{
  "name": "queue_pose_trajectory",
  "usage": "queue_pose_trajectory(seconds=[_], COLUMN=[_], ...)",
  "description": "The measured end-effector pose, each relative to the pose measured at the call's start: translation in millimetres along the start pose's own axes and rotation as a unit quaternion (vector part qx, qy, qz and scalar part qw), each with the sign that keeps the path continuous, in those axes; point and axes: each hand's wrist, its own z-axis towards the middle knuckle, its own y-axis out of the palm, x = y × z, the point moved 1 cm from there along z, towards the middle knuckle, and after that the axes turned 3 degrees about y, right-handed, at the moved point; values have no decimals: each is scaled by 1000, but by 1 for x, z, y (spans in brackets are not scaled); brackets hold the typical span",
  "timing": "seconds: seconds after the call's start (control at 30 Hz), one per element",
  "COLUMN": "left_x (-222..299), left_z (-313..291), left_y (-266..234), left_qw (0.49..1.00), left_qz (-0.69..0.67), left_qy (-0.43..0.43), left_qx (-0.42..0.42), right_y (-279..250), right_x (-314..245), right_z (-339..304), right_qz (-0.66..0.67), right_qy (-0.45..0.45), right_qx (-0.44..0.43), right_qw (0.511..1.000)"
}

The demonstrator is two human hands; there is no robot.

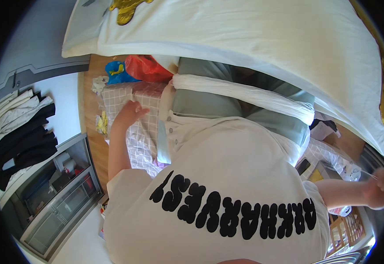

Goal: Attaching plastic fasteners and elastic bands to gold foil balloons for preparation.

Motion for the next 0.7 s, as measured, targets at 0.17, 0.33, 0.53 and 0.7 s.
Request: queue_pose_trajectory(seconds=[0.17,0.33,0.53,0.7], left_x=[203,270,271,270], left_z=[-11,-6,0,11], left_y=[55,129,164,167], left_qw=[859,867,872,820], left_qz=[342,-72,-305,-441], left_qy=[285,486,383,364], left_qx=[253,78,5,-38], right_y=[53,134,138,126], right_x=[154,235,242,255], right_z=[-65,-49,-55,-66], right_qz=[-97,-340,-357,-275], right_qy=[81,98,108,90], right_qx=[-45,-359,-309,-186], right_qw=[991,864,875,939])
